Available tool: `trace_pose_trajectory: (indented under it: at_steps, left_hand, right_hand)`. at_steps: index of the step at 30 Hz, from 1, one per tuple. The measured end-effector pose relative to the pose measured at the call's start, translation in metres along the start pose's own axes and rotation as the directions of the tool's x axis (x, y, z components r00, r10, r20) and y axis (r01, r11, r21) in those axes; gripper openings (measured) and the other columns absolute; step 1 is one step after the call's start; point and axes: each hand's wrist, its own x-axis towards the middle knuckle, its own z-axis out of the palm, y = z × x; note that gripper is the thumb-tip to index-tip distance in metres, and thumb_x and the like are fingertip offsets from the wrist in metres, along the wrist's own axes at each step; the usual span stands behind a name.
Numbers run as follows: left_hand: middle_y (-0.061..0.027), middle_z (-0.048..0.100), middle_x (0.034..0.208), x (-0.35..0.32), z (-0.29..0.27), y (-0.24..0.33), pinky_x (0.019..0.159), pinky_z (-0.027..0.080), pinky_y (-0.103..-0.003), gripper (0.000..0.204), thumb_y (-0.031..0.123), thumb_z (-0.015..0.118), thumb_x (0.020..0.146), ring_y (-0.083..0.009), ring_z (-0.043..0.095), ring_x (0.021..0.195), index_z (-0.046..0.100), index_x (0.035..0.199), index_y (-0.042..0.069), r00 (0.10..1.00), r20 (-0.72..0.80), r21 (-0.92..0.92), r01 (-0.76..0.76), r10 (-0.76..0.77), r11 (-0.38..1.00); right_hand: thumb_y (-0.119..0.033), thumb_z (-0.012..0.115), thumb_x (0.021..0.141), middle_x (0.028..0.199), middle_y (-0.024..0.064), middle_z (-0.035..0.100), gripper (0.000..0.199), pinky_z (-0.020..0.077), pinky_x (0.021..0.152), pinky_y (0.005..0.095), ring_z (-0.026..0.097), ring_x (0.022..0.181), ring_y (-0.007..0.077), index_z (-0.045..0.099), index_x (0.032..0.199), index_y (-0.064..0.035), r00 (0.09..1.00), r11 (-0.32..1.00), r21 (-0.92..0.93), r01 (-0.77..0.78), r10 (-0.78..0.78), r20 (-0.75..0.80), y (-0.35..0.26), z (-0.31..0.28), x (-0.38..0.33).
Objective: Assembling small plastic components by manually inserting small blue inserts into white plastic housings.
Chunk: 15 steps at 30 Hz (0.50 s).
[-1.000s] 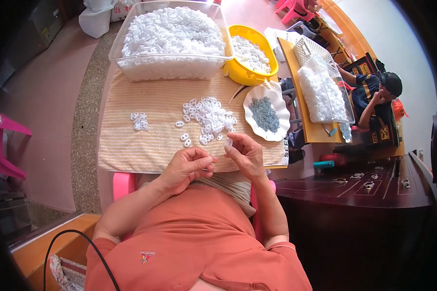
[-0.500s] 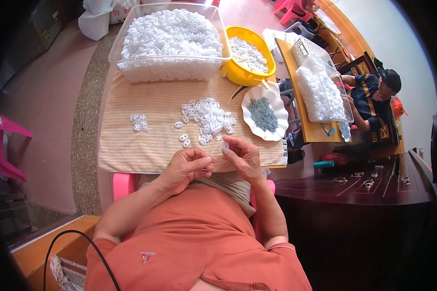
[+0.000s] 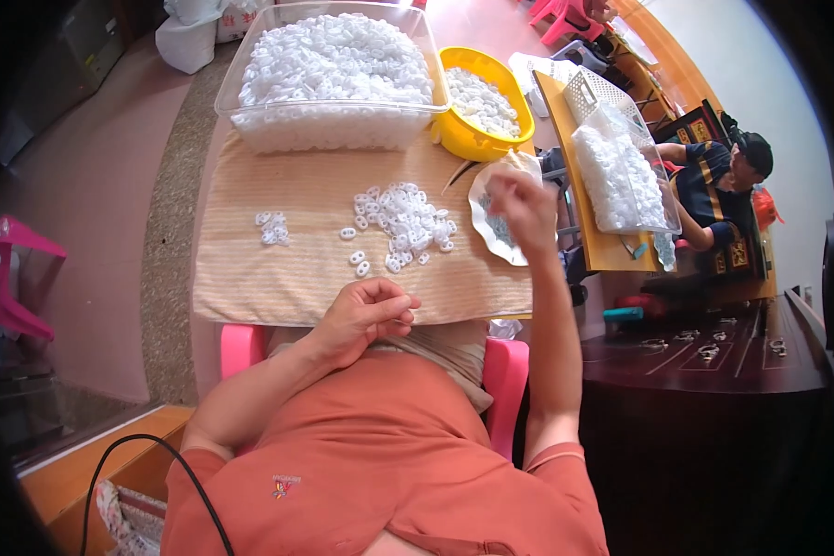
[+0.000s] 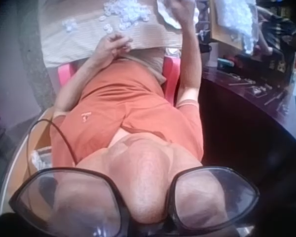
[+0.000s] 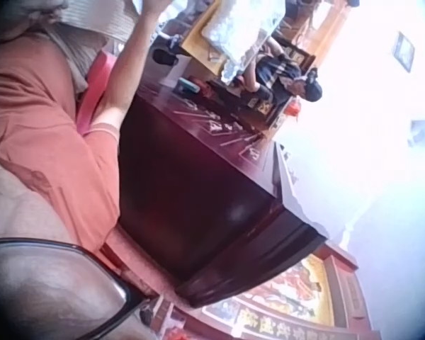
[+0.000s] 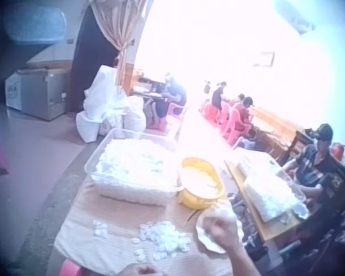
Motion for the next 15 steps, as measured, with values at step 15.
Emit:
trace_pose_trajectory:
  at_steps: [15]
  left_hand:
    - [-0.0092,0.065,0.099,0.002,-0.005,0.001,0.073,0.057,-0.028,0.011,0.010,0.063,0.090,-0.0125,0.064,0.081,0.061,0.097,0.002,1.000,0.000,0.028,-0.026,0.026,0.999]
  right_hand:
    - [-0.012,0.068,0.087,0.082,0.0058,0.067,0.025,0.0495,0.056,0.0202,0.061,0.064,0.0080,0.066,0.105,0.0056,0.995,0.996,-0.014,-0.090,0.089,-0.034,0.022,-0.013,0.017]
